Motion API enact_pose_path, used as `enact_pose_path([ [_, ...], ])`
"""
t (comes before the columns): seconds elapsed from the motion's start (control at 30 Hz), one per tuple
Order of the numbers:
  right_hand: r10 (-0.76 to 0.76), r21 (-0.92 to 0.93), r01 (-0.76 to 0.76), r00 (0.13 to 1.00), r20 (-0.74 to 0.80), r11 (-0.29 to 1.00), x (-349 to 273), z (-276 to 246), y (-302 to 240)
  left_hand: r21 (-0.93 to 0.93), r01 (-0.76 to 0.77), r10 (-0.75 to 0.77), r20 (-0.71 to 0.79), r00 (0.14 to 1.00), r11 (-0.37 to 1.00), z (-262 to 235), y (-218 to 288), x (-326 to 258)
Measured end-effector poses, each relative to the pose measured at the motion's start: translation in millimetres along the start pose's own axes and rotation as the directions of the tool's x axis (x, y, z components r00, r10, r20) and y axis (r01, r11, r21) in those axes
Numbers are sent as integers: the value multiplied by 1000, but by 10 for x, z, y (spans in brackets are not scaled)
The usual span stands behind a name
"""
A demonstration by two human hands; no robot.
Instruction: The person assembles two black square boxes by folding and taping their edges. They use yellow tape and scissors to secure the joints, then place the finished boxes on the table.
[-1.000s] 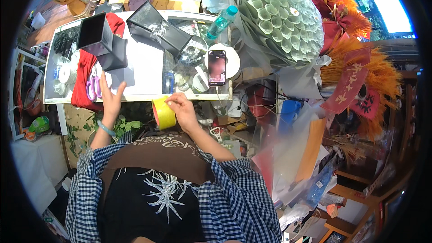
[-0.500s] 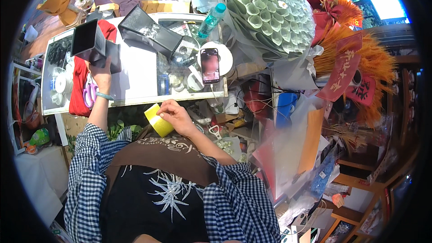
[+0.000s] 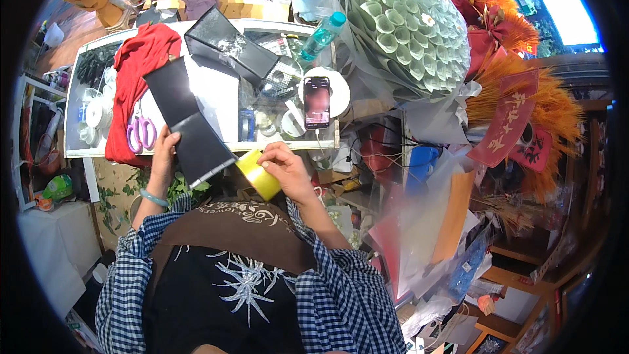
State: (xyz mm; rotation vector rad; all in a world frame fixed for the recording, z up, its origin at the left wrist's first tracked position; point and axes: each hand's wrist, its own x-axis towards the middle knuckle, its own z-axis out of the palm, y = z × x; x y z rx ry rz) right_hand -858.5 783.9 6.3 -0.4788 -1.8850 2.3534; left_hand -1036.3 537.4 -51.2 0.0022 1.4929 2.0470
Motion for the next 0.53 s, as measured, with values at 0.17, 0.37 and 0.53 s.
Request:
enact_pose_path([
  [0.17, 16, -303, 20, 993, 116, 953, -95, -109, -422, -173, 390, -387, 52, 921, 905, 154, -213, 73],
  [0.37, 29, -477, 58, 984, 173, 877, -193, -89, -747, 125, 284, -305, 208, 929, 951, 225, -520, 138],
  [0.53, 37, -456, 72, 973, 227, 887, -184, 18, -770, 530, 119, -95, -71, 993, 840, 29, -985, 258],
])
